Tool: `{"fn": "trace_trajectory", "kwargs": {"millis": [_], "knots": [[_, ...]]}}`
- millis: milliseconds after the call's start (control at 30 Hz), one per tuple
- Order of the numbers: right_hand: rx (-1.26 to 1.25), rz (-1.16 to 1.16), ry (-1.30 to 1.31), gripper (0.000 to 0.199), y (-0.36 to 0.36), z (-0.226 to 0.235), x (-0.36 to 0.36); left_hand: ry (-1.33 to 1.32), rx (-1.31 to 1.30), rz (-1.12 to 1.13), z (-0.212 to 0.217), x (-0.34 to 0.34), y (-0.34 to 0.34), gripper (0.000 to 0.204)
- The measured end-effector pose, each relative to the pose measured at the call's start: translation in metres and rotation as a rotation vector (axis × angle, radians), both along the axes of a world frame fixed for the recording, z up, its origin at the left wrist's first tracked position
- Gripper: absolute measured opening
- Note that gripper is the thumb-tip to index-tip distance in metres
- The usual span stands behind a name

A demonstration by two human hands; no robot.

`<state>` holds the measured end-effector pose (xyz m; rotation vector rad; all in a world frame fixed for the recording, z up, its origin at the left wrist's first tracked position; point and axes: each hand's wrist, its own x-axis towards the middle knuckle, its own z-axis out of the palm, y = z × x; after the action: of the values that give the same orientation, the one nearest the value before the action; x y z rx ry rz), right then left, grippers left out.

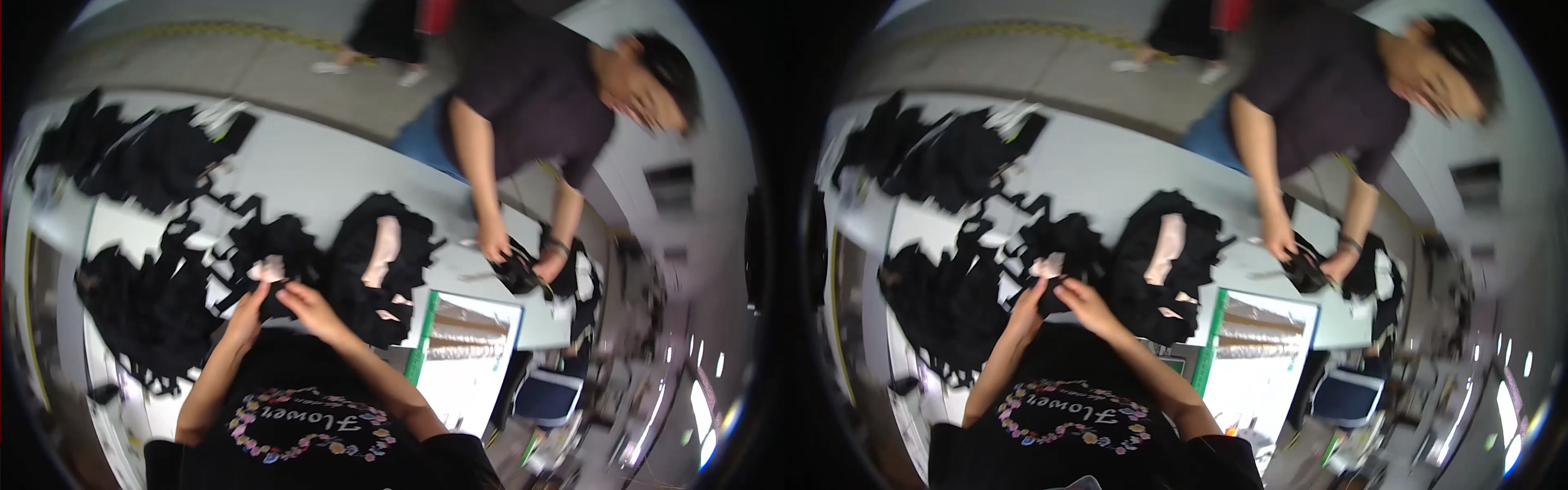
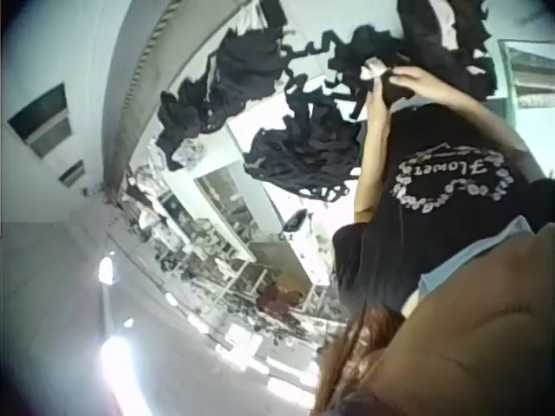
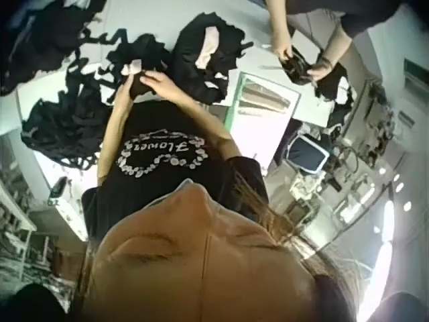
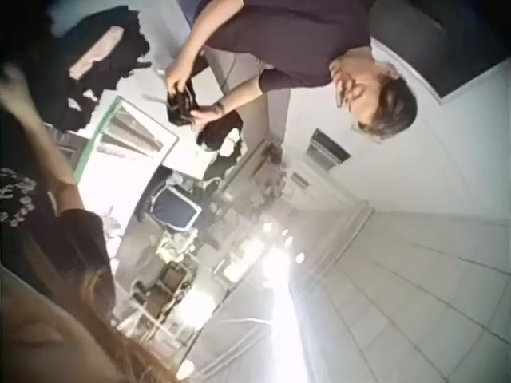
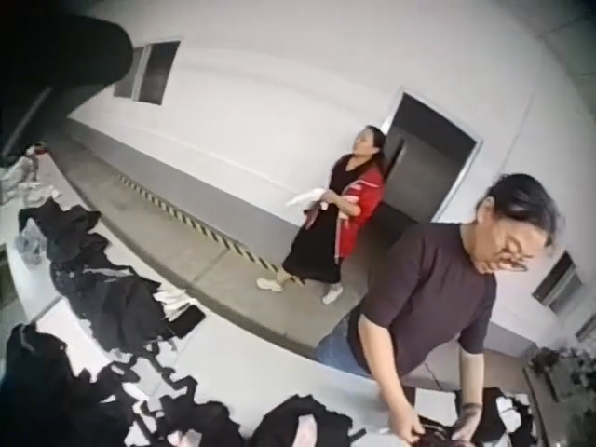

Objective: Sort and organize various black fabric pieces, straps, and foam components on a factory work table.

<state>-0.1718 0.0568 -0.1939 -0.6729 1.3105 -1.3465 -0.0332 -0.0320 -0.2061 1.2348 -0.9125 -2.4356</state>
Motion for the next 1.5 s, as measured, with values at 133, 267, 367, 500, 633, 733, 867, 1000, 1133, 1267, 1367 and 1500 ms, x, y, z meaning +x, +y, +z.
{"fn": "trace_trajectory", "kwargs": {"millis": [133, 267, 367, 500, 633, 733, 867, 1000, 1133, 1267, 1367, 1500], "knots": [[-0.012, -0.035, 0.034, 0.024, 0.004, -0.013, 0.005, 0.003, 0.087, 0.113, -0.033, 0.010, -0.008, 0.041], [-0.004, -0.138, 0.051, 0.022, 0.011, -0.015, 0.001, -0.122, -0.539, 0.015, -0.005, -0.013, 0.000, 0.026], [-0.056, -0.216, 0.125, 0.029, 0.014, -0.017, -0.001, -0.173, -0.606, -0.129, -0.001, -0.020, -0.004, 0.018], [-0.153, -0.271, 0.016, 0.033, 0.016, 0.003, -0.010, -0.297, -0.542, -0.275, -0.024, -0.013, -0.012, 0.017], [-0.172, -0.295, 0.207, 0.030, 0.018, -0.018, -0.010, -0.247, -0.616, -0.219, -0.015, -0.027, -0.001, 0.020], [-0.141, -0.289, 0.163, 0.030, 0.019, -0.022, -0.006, -0.190, -0.717, -0.173, -0.013, -0.030, -0.003, 0.022], [-0.113, -0.245, 0.169, 0.031, 0.019, -0.019, -0.006, -0.146, -0.688, -0.179, -0.017, -0.025, -0.007, 0.017], [-0.152, -0.263, 0.196, 0.033, 0.019, -0.024, -0.006, -0.216, -0.677, -0.252, -0.038, -0.010, -0.018, 0.015], [-0.156, -0.202, 0.157, 0.035, 0.023, -0.025, -0.002, -0.027, -0.417, -0.257, -0.021, -0.018, -0.008, 0.029], [-0.051, -0.124, 0.255, 0.033, 0.035, -0.020, -0.011, 0.247, -0.108, -0.230, -0.002, -0.034, 0.000, 0.043], [0.038, 0.004, 0.507, 0.033, 0.065, 0.002, -0.043, 0.048, -0.314, -0.286, 0.003, -0.037, 0.006, 0.041], [0.085, -0.833, 0.621, 0.023, 0.133, -0.024, -0.115, 0.027, -0.422, -0.246, 0.024, -0.052, 0.020, 0.040]]}}
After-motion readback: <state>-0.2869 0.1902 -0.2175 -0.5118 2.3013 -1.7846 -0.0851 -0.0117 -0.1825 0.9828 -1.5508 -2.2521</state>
